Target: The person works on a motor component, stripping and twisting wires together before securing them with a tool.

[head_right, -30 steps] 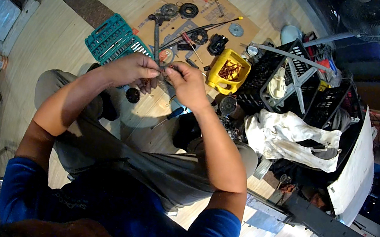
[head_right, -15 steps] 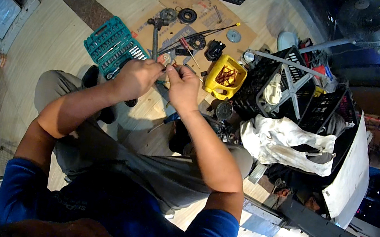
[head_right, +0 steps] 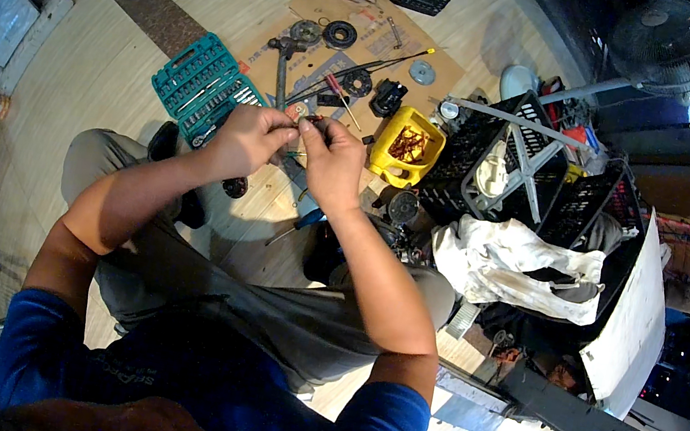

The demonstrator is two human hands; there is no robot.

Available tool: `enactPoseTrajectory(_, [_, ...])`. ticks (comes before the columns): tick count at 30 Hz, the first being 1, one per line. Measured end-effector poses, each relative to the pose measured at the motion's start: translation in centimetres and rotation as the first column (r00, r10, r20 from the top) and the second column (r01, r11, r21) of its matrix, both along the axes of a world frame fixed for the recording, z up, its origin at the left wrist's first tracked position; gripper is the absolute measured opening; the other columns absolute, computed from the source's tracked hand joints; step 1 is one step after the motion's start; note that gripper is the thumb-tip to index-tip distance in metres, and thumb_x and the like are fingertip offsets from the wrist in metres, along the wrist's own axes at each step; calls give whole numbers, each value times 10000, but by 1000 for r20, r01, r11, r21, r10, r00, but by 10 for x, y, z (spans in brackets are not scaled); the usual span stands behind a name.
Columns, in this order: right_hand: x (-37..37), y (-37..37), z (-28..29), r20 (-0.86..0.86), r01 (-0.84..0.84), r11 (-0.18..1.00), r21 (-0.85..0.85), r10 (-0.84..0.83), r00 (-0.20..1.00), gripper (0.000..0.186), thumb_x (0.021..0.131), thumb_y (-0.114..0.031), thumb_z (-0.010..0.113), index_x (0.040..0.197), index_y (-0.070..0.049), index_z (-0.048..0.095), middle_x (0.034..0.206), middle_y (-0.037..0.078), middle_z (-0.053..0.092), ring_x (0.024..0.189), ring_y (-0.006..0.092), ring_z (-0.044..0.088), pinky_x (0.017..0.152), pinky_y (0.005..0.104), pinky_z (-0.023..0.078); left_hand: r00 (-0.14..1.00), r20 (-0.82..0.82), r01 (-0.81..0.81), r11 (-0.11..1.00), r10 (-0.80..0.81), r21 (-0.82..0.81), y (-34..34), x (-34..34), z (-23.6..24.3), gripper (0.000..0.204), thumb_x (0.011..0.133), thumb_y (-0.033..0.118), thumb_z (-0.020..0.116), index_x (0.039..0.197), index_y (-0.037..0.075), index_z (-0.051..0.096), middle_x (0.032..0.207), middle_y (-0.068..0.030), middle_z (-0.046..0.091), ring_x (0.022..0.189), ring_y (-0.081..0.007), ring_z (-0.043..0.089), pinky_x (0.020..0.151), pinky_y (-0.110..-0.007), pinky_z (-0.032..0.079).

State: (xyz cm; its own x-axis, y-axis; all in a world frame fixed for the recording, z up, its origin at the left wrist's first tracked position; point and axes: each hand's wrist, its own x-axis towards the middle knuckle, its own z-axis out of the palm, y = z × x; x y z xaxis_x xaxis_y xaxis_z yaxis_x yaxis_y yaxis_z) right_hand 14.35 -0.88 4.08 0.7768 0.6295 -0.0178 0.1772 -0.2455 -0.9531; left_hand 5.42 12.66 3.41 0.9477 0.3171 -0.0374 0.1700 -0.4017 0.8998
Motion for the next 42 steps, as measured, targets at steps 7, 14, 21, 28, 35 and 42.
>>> enactPoseTrajectory(7, [11,-5,13,-193,-81,979,185,117,974,129,915,-82,597,968,22,651,773,19,649,700,76,570,656,239,481,964,-16,127,509,-267,-851,15,1,10,230,968,206,507,970,3,615,779,-66,649,629,-123,629,605,-267,530])
enactPoseTrajectory(14, [1,-1,0,-126,61,989,131,-45,991,159,914,-119,605,904,32,649,725,6,622,641,60,497,584,237,429,999,-31,20,937,-33,-349,-2,4,9,235,923,173,552,876,-34,652,733,-126,660,606,-197,639,587,-307,509])
enactPoseTrajectory(21, [-6,1,5,-47,102,992,81,-98,994,210,917,-174,618,815,8,633,634,-34,539,570,36,437,497,215,347,993,115,-6,977,-18,211,-3,1,17,186,848,126,630,937,-33,666,795,-198,661,692,-286,667,625,-343,510])
enactPoseTrajectory(28, [5,-1,9,-124,41,996,77,-31,992,190,912,-139,605,824,28,625,649,7,578,589,66,472,532,243,403,987,154,15,986,-41,166,-3,4,12,187,870,144,618,921,-31,660,787,-183,664,663,-278,661,604,-342,505])
enactPoseTrajectory(35, [8,-6,13,-310,23,986,163,29,950,144,924,-138,603,893,-1,634,694,-35,568,607,40,449,533,214,383,993,-66,45,849,-93,-527,1,7,12,225,925,150,560,814,-34,627,624,-55,604,537,-102,595,505,-304,464])
enactPoseTrajectory(42, [4,-7,17,-230,1,992,128,29,973,133,908,-117,622,924,8,664,742,-19,613,664,39,495,578,215,415,995,93,23,999,-27,39,-7,0,20,205,886,146,592,964,-33,654,786,-171,660,680,-234,644,633,-336,494])
